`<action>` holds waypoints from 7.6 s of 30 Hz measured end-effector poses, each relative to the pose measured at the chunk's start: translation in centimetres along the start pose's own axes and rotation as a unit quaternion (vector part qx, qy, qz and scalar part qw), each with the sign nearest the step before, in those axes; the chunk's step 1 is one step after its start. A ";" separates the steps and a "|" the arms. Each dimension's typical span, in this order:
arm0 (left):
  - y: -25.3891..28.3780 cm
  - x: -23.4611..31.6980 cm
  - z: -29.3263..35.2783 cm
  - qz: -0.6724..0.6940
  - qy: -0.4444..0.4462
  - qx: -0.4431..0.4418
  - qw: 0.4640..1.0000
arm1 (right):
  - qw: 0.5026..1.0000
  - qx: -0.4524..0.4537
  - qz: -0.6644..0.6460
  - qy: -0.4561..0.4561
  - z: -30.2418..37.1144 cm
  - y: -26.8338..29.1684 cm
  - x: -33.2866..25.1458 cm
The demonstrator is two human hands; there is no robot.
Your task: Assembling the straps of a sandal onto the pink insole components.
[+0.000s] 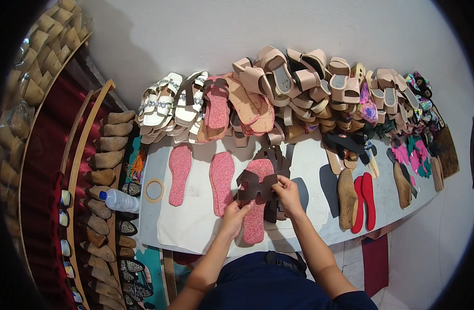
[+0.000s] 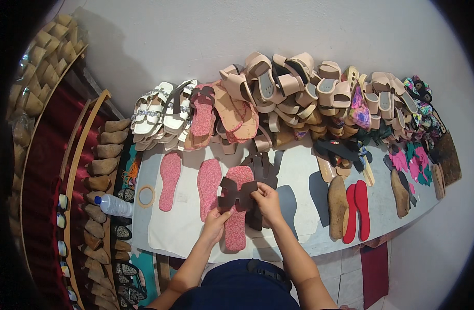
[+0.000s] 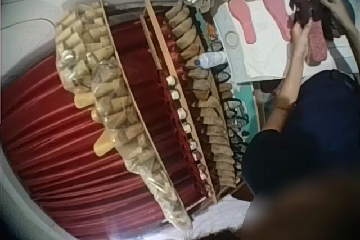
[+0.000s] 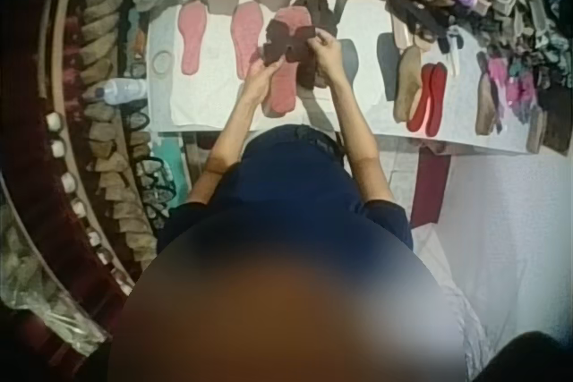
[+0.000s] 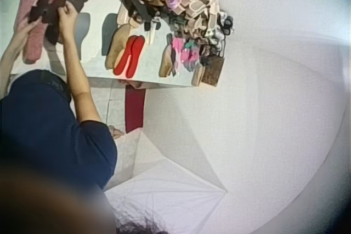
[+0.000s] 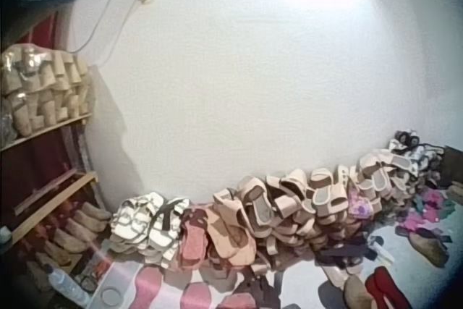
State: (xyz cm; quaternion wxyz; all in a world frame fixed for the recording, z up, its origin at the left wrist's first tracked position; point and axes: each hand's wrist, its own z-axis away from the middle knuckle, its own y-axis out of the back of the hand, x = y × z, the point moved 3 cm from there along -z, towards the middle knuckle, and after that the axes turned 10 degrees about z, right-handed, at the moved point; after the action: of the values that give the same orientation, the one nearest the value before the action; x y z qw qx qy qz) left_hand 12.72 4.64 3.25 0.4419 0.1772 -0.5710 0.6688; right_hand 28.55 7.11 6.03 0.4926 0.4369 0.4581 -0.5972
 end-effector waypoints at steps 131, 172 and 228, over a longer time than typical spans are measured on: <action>2.3 0.2 -0.1 0.021 -0.050 0.030 0.998 | 0.971 -0.016 -0.235 -0.052 3.5 -5.0 6.0; 23.2 8.1 10.8 0.004 0.012 0.086 0.996 | 0.991 -0.069 0.024 -0.108 10.0 -26.0 15.3; 7.0 1.3 -1.3 -0.001 0.017 0.088 0.996 | 0.978 -0.186 0.091 0.017 2.3 -8.3 6.6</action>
State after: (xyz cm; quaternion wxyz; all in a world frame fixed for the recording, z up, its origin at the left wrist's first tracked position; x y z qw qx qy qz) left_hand 6.83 6.67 -0.40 0.4349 0.2052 -0.5021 0.7188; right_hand 19.34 4.37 1.05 0.6100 0.3877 0.5276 -0.4464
